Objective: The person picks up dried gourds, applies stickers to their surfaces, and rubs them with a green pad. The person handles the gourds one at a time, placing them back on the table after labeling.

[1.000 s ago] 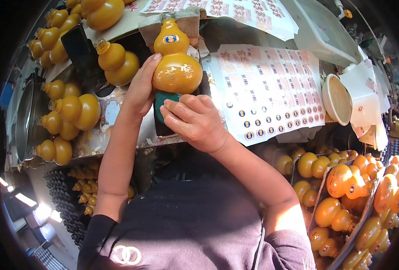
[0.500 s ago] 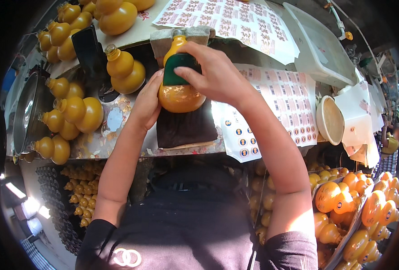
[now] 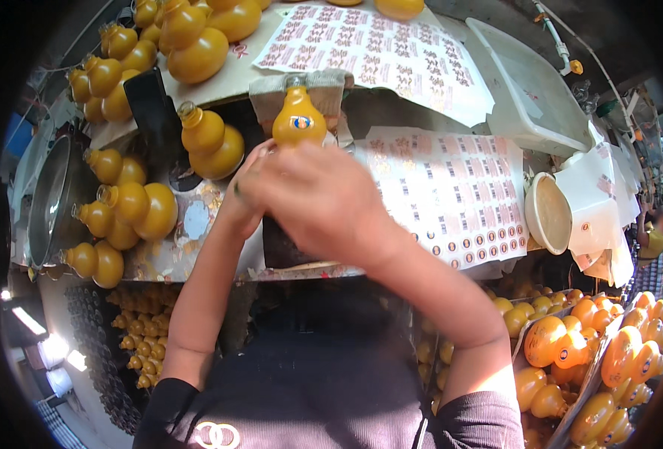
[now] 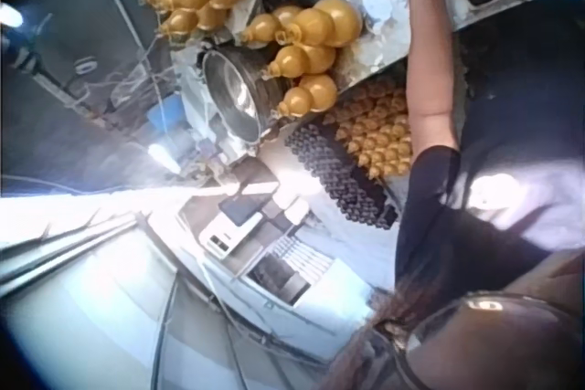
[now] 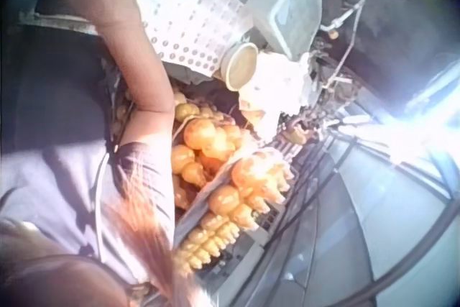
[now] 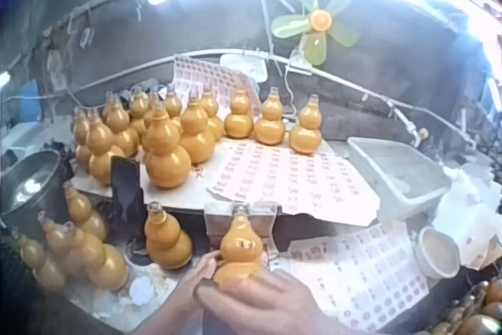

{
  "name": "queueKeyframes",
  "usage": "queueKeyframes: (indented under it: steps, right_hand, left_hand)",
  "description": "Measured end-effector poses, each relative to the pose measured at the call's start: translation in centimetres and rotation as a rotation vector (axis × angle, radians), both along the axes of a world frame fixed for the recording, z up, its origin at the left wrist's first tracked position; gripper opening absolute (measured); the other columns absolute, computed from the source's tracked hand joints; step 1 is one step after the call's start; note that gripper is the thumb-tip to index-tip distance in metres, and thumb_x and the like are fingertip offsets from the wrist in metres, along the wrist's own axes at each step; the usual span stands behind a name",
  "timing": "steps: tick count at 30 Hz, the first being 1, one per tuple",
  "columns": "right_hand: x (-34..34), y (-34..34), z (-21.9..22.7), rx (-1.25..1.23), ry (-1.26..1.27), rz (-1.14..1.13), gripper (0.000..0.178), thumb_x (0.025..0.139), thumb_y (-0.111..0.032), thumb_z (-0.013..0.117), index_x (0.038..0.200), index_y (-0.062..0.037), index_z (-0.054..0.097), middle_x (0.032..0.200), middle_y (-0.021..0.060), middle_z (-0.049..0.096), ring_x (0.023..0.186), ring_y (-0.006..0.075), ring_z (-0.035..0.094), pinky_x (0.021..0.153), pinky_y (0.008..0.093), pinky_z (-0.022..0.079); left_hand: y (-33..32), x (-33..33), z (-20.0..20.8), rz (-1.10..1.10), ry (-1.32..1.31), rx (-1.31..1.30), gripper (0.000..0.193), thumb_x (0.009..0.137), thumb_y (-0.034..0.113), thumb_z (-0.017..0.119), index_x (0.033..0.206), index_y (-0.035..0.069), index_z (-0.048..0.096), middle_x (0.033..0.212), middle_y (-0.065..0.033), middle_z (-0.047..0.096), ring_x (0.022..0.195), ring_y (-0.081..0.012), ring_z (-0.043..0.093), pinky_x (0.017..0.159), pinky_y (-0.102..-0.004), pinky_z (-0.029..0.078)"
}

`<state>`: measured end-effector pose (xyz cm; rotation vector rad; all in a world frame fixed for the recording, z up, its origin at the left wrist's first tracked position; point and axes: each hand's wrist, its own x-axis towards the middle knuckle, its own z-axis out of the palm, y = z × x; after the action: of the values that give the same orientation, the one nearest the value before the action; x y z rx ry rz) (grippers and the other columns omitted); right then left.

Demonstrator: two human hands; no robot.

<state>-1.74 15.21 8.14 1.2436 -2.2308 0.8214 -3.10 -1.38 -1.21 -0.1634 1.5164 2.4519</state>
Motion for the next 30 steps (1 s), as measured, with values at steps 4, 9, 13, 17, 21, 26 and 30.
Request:
queueKeyframes:
  steps: [4, 9, 13, 17, 21, 26, 30]
  right_hand:
    - [2.2, 2.2, -3.2, -0.007, 0.271, -0.099, 0.039, 0.066, -0.008, 0.072, 0.103, -0.0175, 0.07, 0.096, -0.0055, 0.06, 0.079, 0.011, 0.055, 0.067, 0.0267, 0.037]
    - [3.6, 3.1, -4.8, -0.186, 0.032, -0.095, 0.028, 0.076, -0.011, 0.072, 0.103, -0.0125, 0.066, 0.094, 0.0022, 0.063, 0.081, 0.0153, 0.062, 0.071, 0.0279, 0.046]
    - [2.0, 2.6, -5.4, -0.453, -0.549, -0.413, 0.027, 0.085, -0.015, 0.069, 0.103, -0.0024, 0.055, 0.084, 0.0098, 0.064, 0.07, 0.02, 0.064, 0.064, 0.0293, 0.051]
    - [-0.8, 5.4, -9.1, -0.804, -1.031, -0.442, 0.026, 0.087, -0.015, 0.066, 0.104, -0.0004, 0.052, 0.085, 0.0041, 0.061, 0.076, 0.0077, 0.057, 0.067, 0.0233, 0.049]
    - [1.0, 5.0, -8.6, -0.968, -0.935, -0.409, 0.028, 0.088, -0.018, 0.066, 0.105, -0.0008, 0.052, 0.091, 0.0056, 0.06, 0.075, 0.0082, 0.057, 0.067, 0.0227, 0.049]
    - [-0.9, 3.9, -8.8, -0.759, -0.718, -0.415, 0.031, 0.084, -0.022, 0.067, 0.101, 0.0003, 0.053, 0.083, 0.0141, 0.062, 0.077, 0.0241, 0.062, 0.072, 0.0349, 0.048]
    - [2.6, 6.9, -8.5, -0.928, -1.021, -0.389, 0.025, 0.089, -0.019, 0.064, 0.103, -0.0019, 0.052, 0.087, 0.0067, 0.06, 0.077, 0.0106, 0.054, 0.068, 0.029, 0.046]
  left_hand:
    - [0.7, 0.2, -0.2, 0.02, 0.166, -0.137, 0.066, 0.099, 0.055, 0.028, 0.14, 0.002, 0.033, 0.133, -0.012, 0.049, 0.12, -0.0206, 0.051, 0.102, -0.0349, 0.041]
    - [2.2, 1.4, 0.0, 0.084, 0.196, -0.24, 0.056, 0.102, 0.042, 0.035, 0.139, 0.0, 0.032, 0.132, -0.015, 0.048, 0.12, -0.0191, 0.05, 0.1, -0.0311, 0.04]
    - [2.4, 1.6, 0.7, 0.124, 0.2, -0.319, 0.053, 0.103, 0.04, 0.031, 0.14, 0.002, 0.032, 0.128, -0.0151, 0.051, 0.116, -0.0189, 0.054, 0.098, -0.0304, 0.042]
    - [2.3, 1.7, 0.0, 0.147, 0.221, -0.338, 0.054, 0.103, 0.039, 0.029, 0.139, 0.0, 0.034, 0.131, -0.0153, 0.049, 0.119, -0.0201, 0.052, 0.101, -0.0313, 0.04]
    - [2.1, 1.4, -0.5, 0.165, 0.216, -0.306, 0.055, 0.103, 0.04, 0.029, 0.137, -0.002, 0.038, 0.135, -0.0146, 0.047, 0.121, -0.0215, 0.05, 0.103, -0.0329, 0.038]
    - [1.0, 0.8, -2.8, 0.181, 0.187, -0.346, 0.057, 0.103, 0.043, 0.03, 0.142, 0.002, 0.034, 0.136, -0.0128, 0.046, 0.126, -0.0219, 0.045, 0.106, -0.0356, 0.037]
    - [0.8, 1.4, -1.1, 0.088, 0.3, -0.394, 0.07, 0.098, 0.052, 0.036, 0.147, 0.004, 0.023, 0.142, -0.0137, 0.037, 0.13, -0.0236, 0.041, 0.107, -0.0368, 0.035]
